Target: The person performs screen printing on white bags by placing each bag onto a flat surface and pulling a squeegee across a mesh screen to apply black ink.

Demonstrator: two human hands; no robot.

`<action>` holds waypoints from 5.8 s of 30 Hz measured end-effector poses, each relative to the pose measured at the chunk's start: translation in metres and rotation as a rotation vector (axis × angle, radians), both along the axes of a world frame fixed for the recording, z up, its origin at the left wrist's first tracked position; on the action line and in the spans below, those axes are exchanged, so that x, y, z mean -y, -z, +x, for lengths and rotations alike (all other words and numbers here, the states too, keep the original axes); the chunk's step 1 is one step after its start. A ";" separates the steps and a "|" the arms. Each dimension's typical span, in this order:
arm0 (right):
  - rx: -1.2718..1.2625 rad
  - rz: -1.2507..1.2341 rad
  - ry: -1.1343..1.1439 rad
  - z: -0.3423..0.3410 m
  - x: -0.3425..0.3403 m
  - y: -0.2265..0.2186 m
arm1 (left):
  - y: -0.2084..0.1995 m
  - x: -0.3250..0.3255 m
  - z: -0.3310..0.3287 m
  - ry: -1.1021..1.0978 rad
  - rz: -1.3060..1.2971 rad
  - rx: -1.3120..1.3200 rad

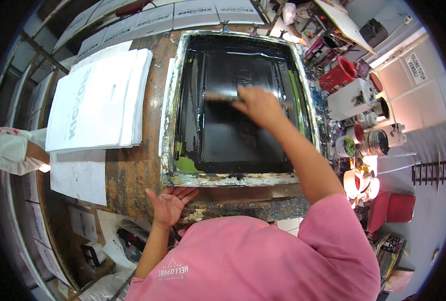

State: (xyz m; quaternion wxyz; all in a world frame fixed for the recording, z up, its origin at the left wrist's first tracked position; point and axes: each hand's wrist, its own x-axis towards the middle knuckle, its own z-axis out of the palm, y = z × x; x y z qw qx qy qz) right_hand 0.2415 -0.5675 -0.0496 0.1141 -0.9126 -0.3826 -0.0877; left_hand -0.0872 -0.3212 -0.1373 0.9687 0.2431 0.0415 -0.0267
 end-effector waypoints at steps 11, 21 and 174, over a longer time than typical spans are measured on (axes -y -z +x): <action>0.289 0.089 0.048 -0.167 0.028 -0.149 | -0.108 0.007 0.035 0.019 0.028 0.309; 0.447 0.128 0.163 -0.095 0.003 -0.259 | -0.058 0.040 0.099 -0.381 2.630 -0.076; 0.099 0.169 0.316 -0.098 -0.019 -0.326 | -0.039 0.147 0.137 0.039 2.233 0.862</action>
